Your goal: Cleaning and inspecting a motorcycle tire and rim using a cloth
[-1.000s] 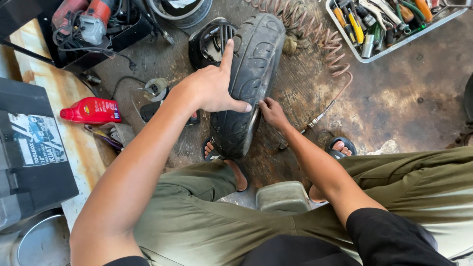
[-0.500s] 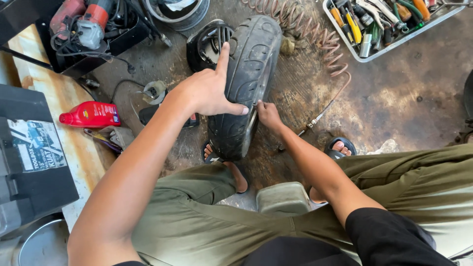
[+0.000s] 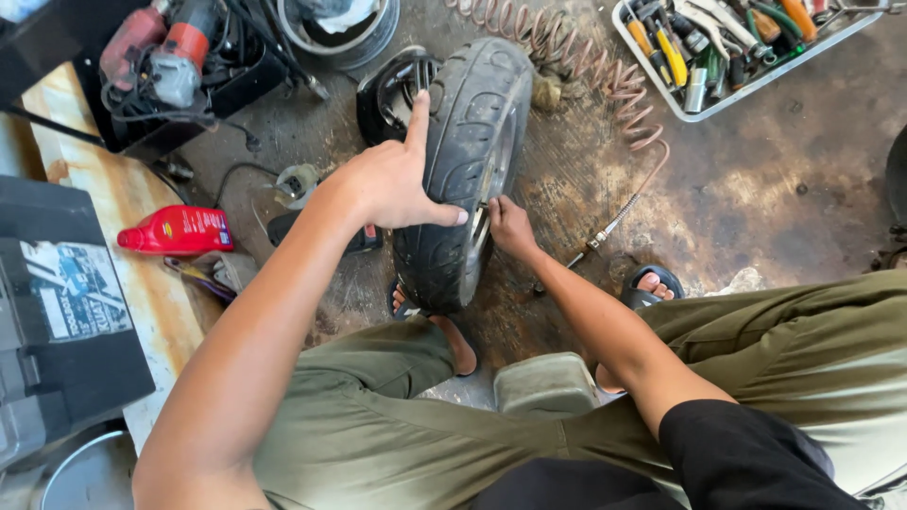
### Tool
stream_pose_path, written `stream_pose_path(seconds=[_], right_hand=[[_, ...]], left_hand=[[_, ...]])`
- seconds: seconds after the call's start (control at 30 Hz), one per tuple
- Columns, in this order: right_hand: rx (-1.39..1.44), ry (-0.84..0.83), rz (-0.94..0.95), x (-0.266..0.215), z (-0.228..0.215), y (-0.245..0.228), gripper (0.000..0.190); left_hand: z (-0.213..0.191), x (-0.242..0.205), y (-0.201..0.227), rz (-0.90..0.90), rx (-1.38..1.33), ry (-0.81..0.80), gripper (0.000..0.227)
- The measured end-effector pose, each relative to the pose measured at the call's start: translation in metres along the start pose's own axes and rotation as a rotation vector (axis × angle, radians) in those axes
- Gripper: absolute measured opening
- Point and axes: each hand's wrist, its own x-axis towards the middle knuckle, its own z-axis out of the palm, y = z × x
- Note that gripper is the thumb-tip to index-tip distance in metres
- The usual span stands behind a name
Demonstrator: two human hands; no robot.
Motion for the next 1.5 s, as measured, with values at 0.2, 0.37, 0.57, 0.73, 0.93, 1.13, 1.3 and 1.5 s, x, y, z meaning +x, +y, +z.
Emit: stream_pose_path(seconds=[0.2,0.37,0.57,0.73,0.93,1.13,1.3,1.5], right_hand=[[-0.059,0.026,-0.003,0.011,0.009,0.018,0.037],[-0.019,-0.026,0.148,0.022,0.012,0.028,0.039],[-0.166,0.377,-0.099,0.095,-0.029,0.045,0.021],[-0.506,0.392,-0.201,0.177,-0.080,0.029,0.038],[-0.839,-0.120,-0.130,0.266,-0.075,0.098,0.071],[-0.631,0.480,-0.289,0.238,-0.087,0.116,0.019],[0.272,0.376,0.085,0.174,-0.168,0.040,0.030],[0.281,0.546,0.449,0.131,-0.215,-0.069,0.035]], left_hand=[[-0.003,-0.002,0.000,-0.014,-0.032,-0.028,0.141],[-0.008,-0.003,0.002,-0.037,-0.006,-0.043,0.137],[-0.009,0.025,-0.013,-0.092,0.015,0.017,0.130],[-0.011,0.051,-0.023,-0.126,-0.026,0.071,0.124],[-0.020,0.072,-0.016,-0.150,-0.038,-0.002,0.129],[-0.028,0.081,-0.013,-0.178,-0.044,-0.013,0.132],[-0.020,0.083,-0.028,-0.178,-0.017,0.052,0.127],[-0.015,0.080,-0.043,-0.167,-0.063,0.115,0.125]])
